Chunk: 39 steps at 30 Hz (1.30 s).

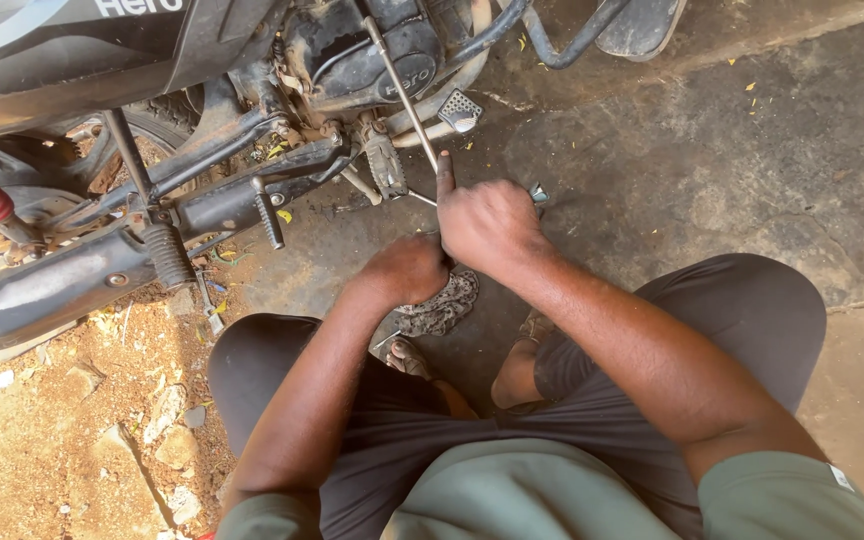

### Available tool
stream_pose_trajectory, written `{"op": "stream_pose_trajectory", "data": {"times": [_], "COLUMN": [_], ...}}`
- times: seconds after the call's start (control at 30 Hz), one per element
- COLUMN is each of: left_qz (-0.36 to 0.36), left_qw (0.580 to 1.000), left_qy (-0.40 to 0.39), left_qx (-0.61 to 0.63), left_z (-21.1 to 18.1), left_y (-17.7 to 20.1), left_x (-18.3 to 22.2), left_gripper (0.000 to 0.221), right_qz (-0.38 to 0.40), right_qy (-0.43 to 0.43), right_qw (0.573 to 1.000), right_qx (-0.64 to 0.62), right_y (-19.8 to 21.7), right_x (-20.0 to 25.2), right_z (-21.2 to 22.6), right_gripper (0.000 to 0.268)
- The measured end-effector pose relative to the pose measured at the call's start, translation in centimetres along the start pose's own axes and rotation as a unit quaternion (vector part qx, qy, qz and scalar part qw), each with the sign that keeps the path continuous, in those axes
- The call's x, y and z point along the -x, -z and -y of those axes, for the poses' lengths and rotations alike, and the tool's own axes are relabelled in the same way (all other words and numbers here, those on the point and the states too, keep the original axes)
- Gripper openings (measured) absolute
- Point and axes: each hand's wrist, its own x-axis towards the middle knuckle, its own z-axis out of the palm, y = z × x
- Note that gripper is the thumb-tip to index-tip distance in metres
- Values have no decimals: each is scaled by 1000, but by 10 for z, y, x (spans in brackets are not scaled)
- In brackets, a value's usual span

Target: Using a T-handle wrench and a cloth to repair and clean motorcycle engine components.

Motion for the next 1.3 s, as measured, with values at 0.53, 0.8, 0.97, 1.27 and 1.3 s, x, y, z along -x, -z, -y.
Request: {"op": "stream_pose_trajectory", "data": {"times": [0.53, 0.8, 0.97, 1.27, 1.3], "left_qz": [-4, 5, 10, 6, 4], "left_qw": [1000, 999, 999, 999, 999], "left_qy": [16, 33, 29, 16, 16], "left_qx": [-26, -36, -42, -42, -43], "left_z": [-10, -15, -17, -15, -16], "left_y": [8, 13, 15, 16, 16], "left_x": [9, 13, 14, 14, 14], "left_gripper": [35, 35, 35, 34, 34], "right_qz": [0, 22, 21, 19, 15], "right_qy": [3, -8, -4, -12, -9], "right_qw": [1000, 999, 999, 999, 999], "right_qx": [-22, -29, -26, -30, -31], "right_y": [4, 2, 3, 1, 0], "right_x": [1, -1, 1, 1, 2], "right_z": [-1, -2, -3, -3, -3], "right_gripper": [73, 74, 72, 71, 71]}}
